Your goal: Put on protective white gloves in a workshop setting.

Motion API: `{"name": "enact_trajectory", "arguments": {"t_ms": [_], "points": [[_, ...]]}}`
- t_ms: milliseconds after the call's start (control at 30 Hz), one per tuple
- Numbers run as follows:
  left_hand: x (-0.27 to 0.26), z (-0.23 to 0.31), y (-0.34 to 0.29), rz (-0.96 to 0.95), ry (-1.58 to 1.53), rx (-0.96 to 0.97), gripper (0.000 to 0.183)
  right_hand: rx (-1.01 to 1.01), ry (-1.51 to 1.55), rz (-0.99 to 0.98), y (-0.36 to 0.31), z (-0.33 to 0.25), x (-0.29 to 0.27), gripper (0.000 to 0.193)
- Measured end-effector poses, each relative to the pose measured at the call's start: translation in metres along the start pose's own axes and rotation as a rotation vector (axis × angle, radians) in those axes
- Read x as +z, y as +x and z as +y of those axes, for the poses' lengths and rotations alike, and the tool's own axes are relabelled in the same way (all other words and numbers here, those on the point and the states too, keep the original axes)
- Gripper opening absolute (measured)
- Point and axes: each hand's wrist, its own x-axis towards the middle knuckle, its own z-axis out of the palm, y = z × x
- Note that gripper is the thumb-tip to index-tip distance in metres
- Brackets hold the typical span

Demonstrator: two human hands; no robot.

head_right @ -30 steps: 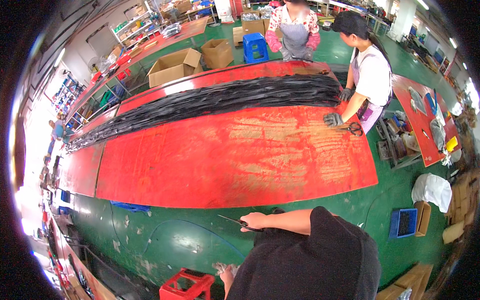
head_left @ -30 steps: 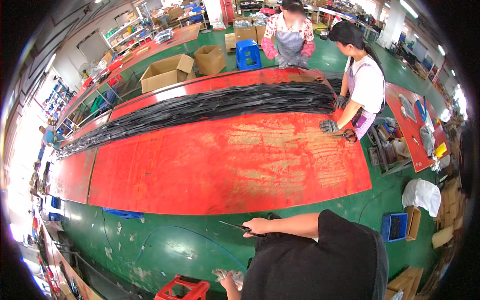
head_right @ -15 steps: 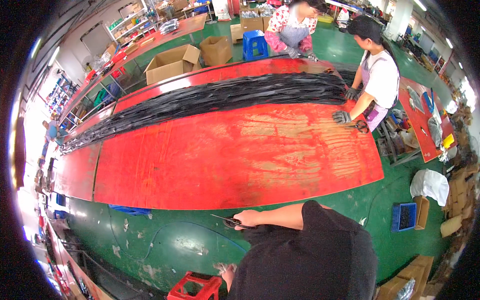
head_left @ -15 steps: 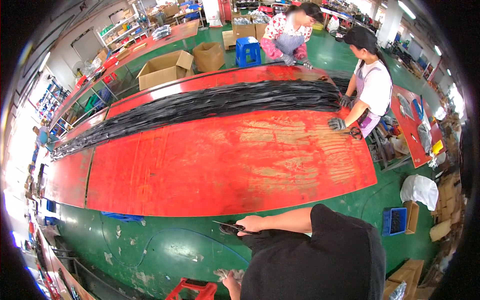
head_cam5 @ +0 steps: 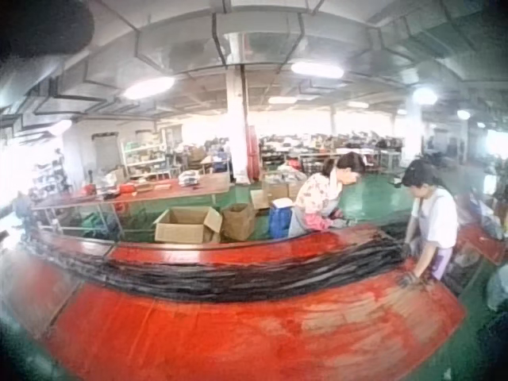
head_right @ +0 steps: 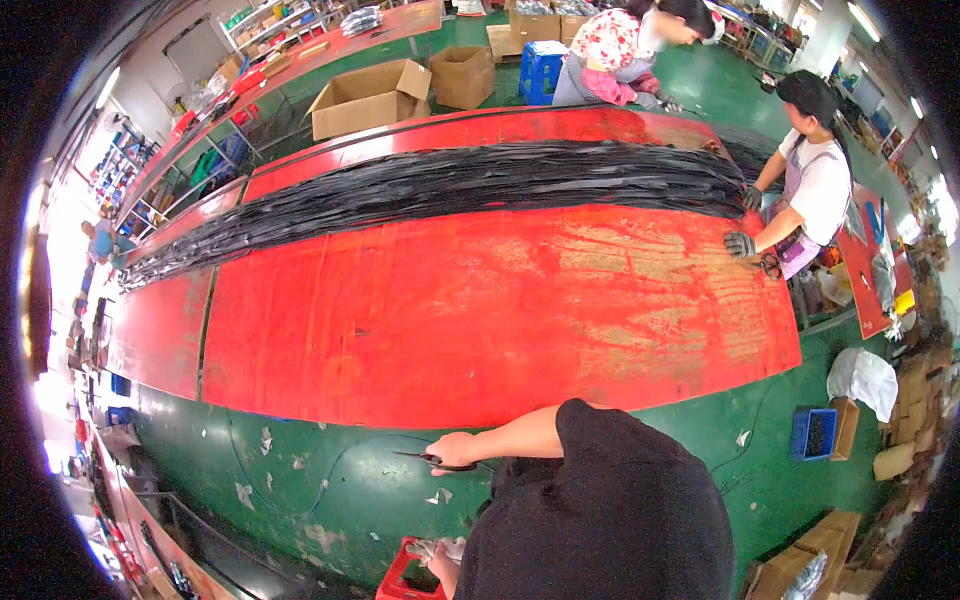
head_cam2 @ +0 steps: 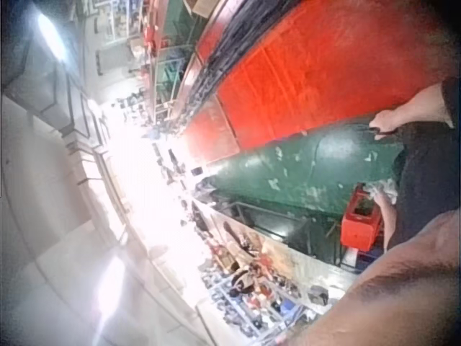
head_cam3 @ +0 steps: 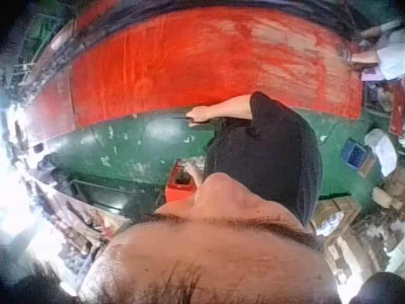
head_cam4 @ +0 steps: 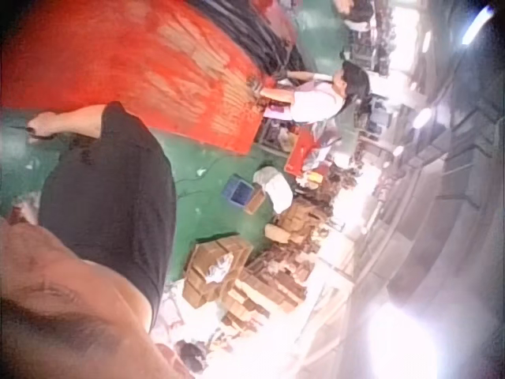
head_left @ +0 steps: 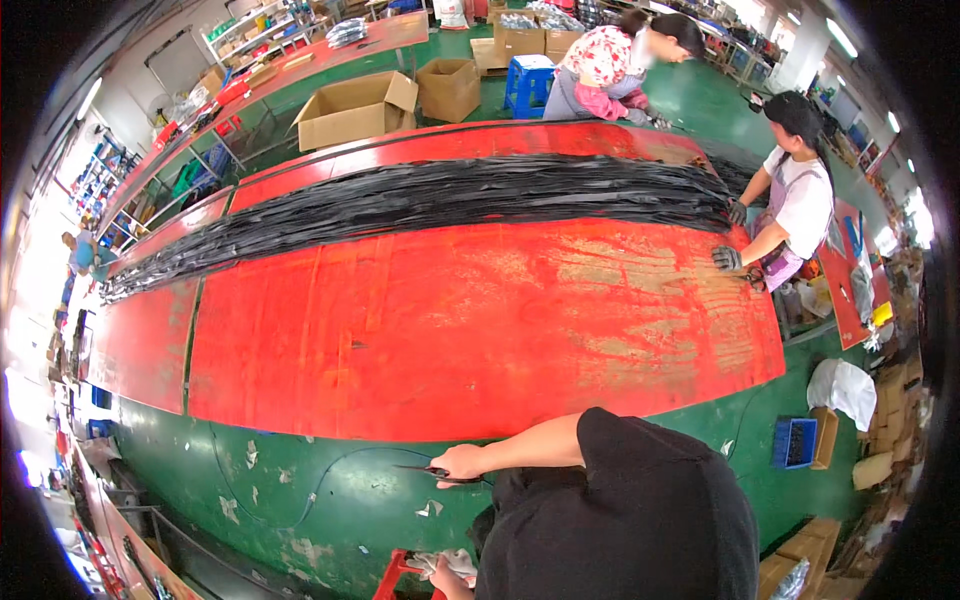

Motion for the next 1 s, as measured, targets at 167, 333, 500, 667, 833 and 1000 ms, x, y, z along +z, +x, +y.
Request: {"name": "enact_trajectory", "arguments": {"t_ms": [167,333,500,667,833,1000], "points": [[0.001,0.040,0.021,0.076,-0.140,-0.054,0.032,-0.076,-0.001,-0.120,0.077,-0.053,0.010,0.059],[-0.027,0.073,0.042,0.223,-0.197,-0.142,0.035,-0.041,-0.015,-0.203,0.133,-0.124,0.021,0.081],[-0.111,0.121,0.099,0.467,0.321,-0.031,0.038,0.006,0.108,-0.151,0.210,-0.169,0.072,0.069],[-0.186,0.163,0.134,0.580,0.155,0.009,0.038,0.056,0.375,-0.293,0.307,-0.188,0.128,0.055],[-0.255,0.167,0.163,0.703,0.019,-0.020,0.030,0.059,0.263,-0.364,0.395,-0.306,0.167,0.044],[-0.297,0.150,0.194,0.794,-0.223,-0.137,0.029,0.026,0.304,-0.496,0.490,-0.396,0.218,0.030]]}}
